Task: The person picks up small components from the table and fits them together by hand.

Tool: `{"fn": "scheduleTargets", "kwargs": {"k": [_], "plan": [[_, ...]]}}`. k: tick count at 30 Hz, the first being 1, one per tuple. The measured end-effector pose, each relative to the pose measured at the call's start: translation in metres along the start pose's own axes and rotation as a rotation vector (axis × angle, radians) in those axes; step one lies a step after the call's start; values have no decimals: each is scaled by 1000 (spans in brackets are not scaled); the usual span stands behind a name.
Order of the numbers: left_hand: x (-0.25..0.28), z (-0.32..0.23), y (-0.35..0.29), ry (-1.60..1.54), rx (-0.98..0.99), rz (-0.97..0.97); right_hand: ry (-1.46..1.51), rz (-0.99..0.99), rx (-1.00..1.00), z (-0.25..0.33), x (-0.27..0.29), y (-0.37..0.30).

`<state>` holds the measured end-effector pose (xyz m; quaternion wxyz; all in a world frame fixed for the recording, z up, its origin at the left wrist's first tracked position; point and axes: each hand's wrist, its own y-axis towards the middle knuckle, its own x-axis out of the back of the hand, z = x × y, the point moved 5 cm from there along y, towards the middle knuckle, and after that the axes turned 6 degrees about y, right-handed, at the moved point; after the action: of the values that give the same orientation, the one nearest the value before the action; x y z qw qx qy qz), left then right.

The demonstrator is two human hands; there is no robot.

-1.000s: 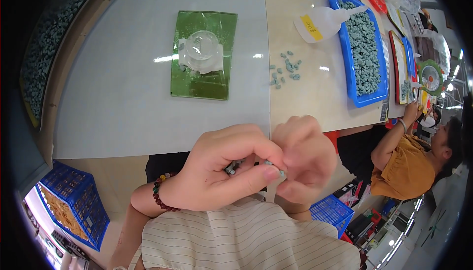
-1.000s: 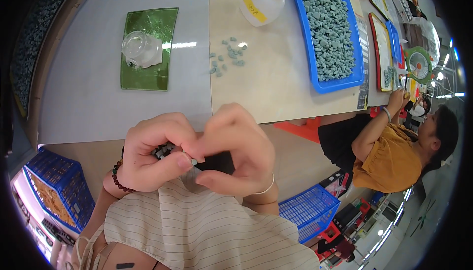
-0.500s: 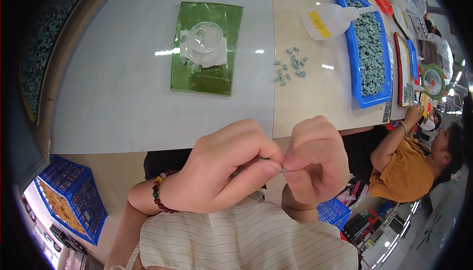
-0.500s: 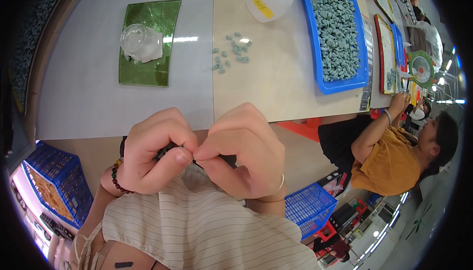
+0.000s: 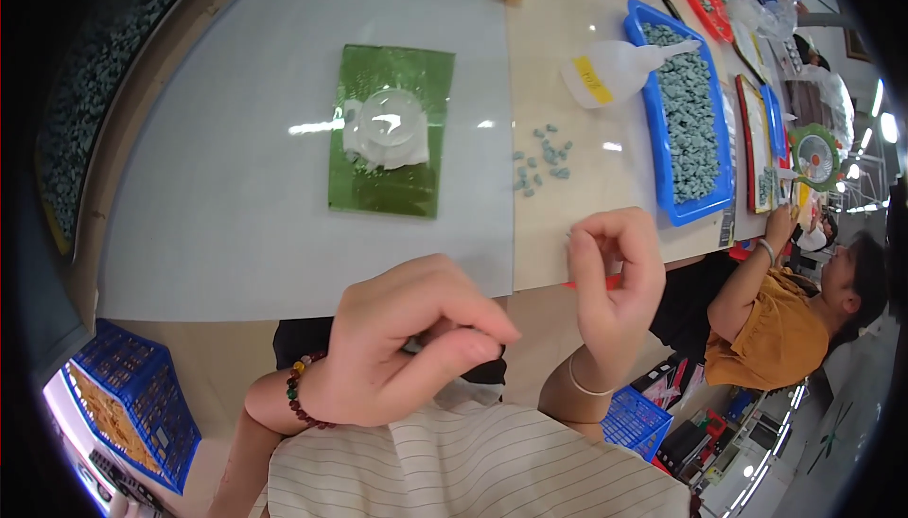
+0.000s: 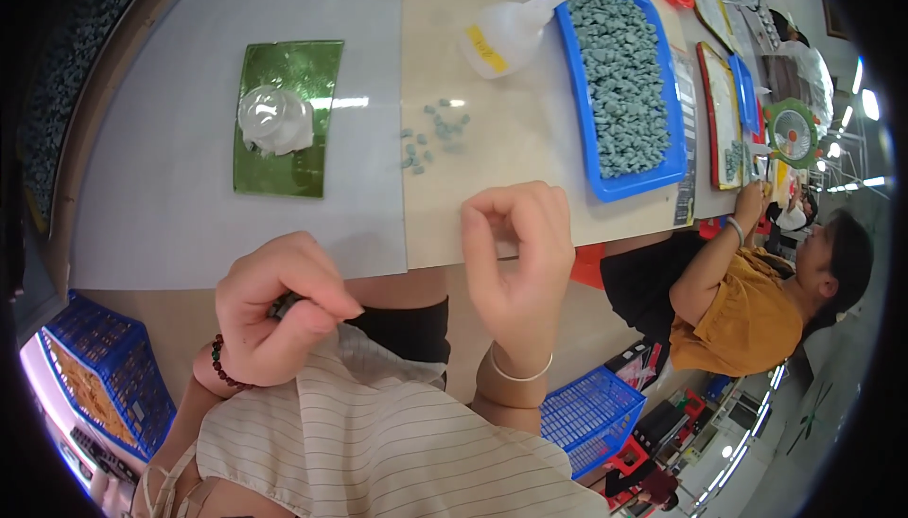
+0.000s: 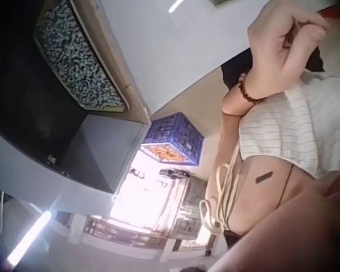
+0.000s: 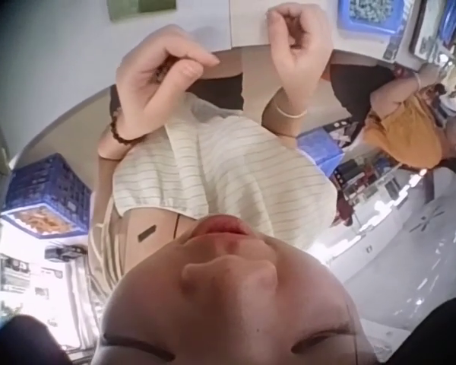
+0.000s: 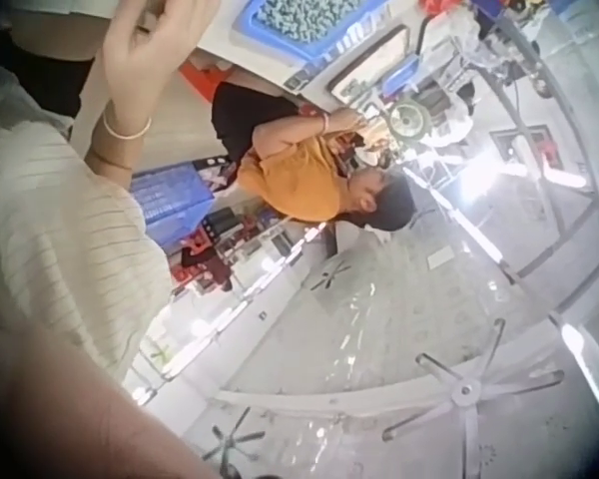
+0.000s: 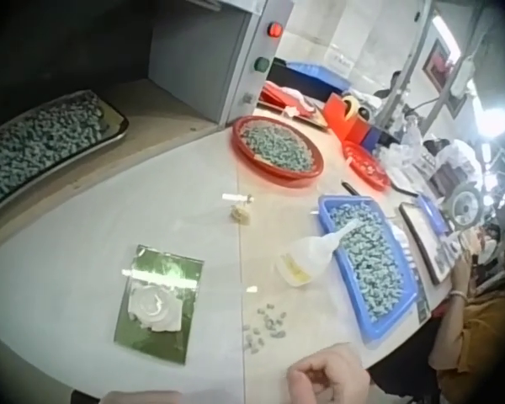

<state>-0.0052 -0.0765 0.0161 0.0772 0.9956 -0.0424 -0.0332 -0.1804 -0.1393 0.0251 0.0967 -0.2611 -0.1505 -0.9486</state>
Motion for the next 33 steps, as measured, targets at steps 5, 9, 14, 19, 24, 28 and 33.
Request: {"fn": "scheduleTargets", "kwargs": {"k": [5,9,14,19,24,28,33], "plan": [[0,4,-4,-186,130,-76,-255,8,122,0,0,8],[2,4,-7,-232,106,-73,-101,-66,16,-5,7,5],[2,5,-6,-250,93,-34,-112,-63,66,-2,9,8],[2,4,-7,-284,80,-70,-160,-22,108,-2,4,13],[6,6,-9,-234,122,-143,-241,14,201,5,5,14],[5,7,-11,-289,95,-156,-211,-58,141,3,17,8],[6,3,-9,-277,78,-129,-226,-74,143,-1,20,6]]}}
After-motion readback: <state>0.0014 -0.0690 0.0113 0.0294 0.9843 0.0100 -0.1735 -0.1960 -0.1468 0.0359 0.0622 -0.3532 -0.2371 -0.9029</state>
